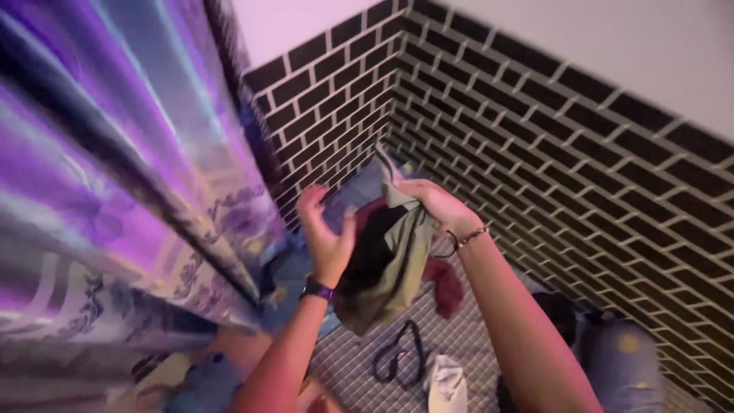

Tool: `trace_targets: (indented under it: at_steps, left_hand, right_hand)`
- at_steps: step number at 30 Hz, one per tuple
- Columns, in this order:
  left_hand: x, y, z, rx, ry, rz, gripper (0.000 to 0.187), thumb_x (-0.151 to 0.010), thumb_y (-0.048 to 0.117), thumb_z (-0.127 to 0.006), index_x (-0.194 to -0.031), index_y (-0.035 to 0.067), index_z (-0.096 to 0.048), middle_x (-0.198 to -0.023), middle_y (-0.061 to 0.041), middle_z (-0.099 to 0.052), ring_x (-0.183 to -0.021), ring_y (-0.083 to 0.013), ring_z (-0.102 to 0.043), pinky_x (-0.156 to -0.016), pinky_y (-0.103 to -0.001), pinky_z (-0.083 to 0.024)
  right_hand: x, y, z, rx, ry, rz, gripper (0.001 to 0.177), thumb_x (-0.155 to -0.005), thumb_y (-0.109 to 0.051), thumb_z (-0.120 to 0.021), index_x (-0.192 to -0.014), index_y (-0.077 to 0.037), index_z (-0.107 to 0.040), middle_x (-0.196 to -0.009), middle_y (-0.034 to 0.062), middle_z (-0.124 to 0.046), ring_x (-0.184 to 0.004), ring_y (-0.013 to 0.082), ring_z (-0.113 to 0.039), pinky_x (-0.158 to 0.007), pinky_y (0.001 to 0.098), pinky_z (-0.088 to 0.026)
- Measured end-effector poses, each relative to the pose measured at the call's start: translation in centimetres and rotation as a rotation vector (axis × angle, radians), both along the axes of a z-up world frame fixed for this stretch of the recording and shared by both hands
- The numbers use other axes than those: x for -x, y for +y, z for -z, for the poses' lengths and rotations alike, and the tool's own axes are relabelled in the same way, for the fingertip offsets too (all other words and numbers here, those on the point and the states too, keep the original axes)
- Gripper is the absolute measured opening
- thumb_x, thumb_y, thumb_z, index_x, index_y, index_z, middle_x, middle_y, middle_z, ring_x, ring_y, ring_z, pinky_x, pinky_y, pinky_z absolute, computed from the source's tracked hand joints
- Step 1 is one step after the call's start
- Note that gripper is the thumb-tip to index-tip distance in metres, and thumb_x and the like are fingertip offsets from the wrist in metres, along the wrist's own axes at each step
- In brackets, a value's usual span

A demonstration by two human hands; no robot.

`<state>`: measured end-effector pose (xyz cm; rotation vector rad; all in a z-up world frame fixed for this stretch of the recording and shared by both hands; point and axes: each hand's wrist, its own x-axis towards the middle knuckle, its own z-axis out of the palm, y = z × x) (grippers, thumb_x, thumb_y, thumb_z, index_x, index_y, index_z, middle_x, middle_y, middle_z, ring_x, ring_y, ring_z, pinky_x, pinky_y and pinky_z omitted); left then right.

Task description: Hanging several pieces of clothing on hangers and then onto a clothing rack in a bedroom.

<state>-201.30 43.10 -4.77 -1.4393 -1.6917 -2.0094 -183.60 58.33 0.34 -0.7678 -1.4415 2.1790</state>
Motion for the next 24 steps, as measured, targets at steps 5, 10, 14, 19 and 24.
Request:
trace_targets:
  at_steps: [5, 10, 14, 19, 24]
  left_hand:
    - [-8.2, 0.6, -16.2, 0.029, 0.399, 0.362, 0.071, -0.072, 0.006, -0.074, -0.14, 0.007, -0.051, -0.145, -0.019, -0.051, -0.137, -0.0376, -0.048, -0.116, -0.049, -0.035]
    - [-13.4, 1.0, -21.0, 0.252, 0.494, 0.643, 0.05, -0.072, 0.005, -0.074, -0.119, 0.012, -0.061, -0.11, -0.01, -0.073, -0.11, -0.0302, -0.068, -0.1, -0.047, -0.044]
    - [-17.5, -0.5, -24.4, 0.075, 0.351, 0.907, 0.033, -0.08, -0.003, -0.063, -0.111, 0.007, -0.063, -0.095, -0.013, -0.071, -0.093, -0.029, -0.074, -0.08, -0.034, -0.055]
    - [-20.7, -2.5, -27.5, -0.049, 0.413, 0.968, 0.025, -0.08, -0.005, -0.058, -0.102, 0.005, -0.064, -0.088, -0.013, -0.071, -0.082, -0.0249, -0.075, -0.074, -0.031, -0.055]
    - [-22.5, -3.8, -29.8, -0.115, 0.284, 0.89, 0.021, -0.085, -0.006, -0.058, -0.102, 0.004, -0.065, -0.089, -0.012, -0.073, -0.08, -0.0207, -0.074, -0.073, -0.03, -0.054]
  right_hand:
    - [-7.2, -4.2, -11.3, -0.199, -0.074, 0.018, 0.033, -0.1, -0.033, -0.059, -0.102, -0.005, -0.074, -0.091, -0.0016, -0.074, -0.081, 0.0073, -0.066, -0.075, 0.0262, -0.055]
    - [-15.0, -8.3, -15.9, -0.209, -0.013, 0.108, 0.033, -0.101, -0.036, -0.059, -0.107, -0.006, -0.072, -0.096, -0.0034, -0.072, -0.084, 0.0048, -0.064, -0.075, 0.025, -0.054]
    - [-20.9, -12.3, -15.5, -0.211, 0.126, 0.197, 0.032, -0.106, -0.035, -0.063, -0.111, -0.004, -0.069, -0.092, -0.0029, -0.064, -0.08, 0.0071, -0.058, -0.071, 0.0261, -0.05]
    - [-28.9, -18.8, -10.4, -0.566, 0.114, 0.458, 0.031, -0.109, -0.029, -0.066, -0.12, -0.002, -0.058, -0.103, -0.0016, -0.058, -0.096, 0.0075, -0.053, -0.084, 0.0257, -0.046]
    - [-33.1, -28.0, 0.6, -0.947, -0.525, 0.835, 0.107, -0.071, -0.047, -0.087, -0.154, -0.006, -0.032, -0.149, 0.017, -0.042, -0.137, 0.0335, -0.042, -0.113, 0.0461, -0.035]
